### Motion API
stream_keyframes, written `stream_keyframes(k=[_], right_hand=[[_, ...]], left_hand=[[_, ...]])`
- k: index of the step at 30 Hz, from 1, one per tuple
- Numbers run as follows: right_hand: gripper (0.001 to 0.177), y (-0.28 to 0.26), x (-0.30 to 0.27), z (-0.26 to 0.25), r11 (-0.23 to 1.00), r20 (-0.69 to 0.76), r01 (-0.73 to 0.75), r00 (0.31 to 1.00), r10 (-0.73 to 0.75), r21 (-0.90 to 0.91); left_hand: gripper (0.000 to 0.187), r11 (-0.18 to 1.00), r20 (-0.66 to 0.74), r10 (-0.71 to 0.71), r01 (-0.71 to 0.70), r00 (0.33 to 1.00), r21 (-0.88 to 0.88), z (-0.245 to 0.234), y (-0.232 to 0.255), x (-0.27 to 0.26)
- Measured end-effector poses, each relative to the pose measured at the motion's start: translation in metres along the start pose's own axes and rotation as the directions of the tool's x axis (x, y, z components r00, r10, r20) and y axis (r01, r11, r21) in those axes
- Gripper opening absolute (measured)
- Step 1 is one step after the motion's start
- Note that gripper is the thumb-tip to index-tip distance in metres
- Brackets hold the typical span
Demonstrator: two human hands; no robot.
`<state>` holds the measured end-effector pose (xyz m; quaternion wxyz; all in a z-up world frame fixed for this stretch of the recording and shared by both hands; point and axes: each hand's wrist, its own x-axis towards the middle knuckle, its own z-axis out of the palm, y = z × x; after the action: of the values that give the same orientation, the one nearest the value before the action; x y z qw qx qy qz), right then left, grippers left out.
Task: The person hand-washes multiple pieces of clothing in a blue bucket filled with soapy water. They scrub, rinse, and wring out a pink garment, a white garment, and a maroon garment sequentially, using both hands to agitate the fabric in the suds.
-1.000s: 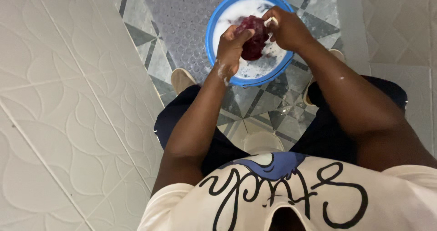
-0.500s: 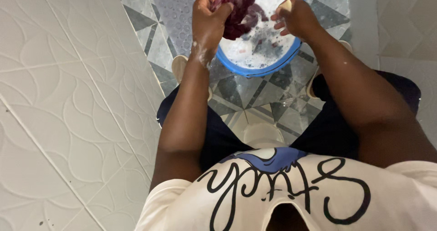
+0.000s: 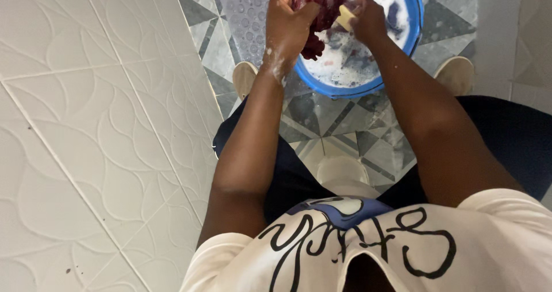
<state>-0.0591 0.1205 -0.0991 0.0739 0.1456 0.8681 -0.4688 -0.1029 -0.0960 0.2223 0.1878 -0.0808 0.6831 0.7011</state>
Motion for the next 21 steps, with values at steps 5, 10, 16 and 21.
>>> stream_keyframes(k=[5,10,16,21], right_hand=[[0.028,-0.03,-0.027,-0.048,0.993,-0.03,0.034,0.999,-0.038,-0.111],[0.037,-0.148,-0.062,-0.123,0.732,0.348,-0.254,0.937,0.024,0.633],[0.047,-0.233,-0.145,-0.191,0.794,0.214,-0.024,0.968,-0.134,0.607],[0.04,-0.217,-0.179,-0.21,0.794,-0.079,0.133,0.991,-0.107,0.593]], left_hand=[[0.017,0.995,0.013,0.062,-0.061,0.998,-0.08,0.001,-0.007,0.004],[0.017,0.944,0.208,0.119,-0.046,0.971,-0.326,0.006,-0.049,0.016],[0.027,0.898,0.383,0.19,-0.002,0.904,-0.44,0.037,-0.065,0.002],[0.027,0.915,0.462,0.151,0.053,0.874,-0.4,0.055,-0.046,-0.023]])
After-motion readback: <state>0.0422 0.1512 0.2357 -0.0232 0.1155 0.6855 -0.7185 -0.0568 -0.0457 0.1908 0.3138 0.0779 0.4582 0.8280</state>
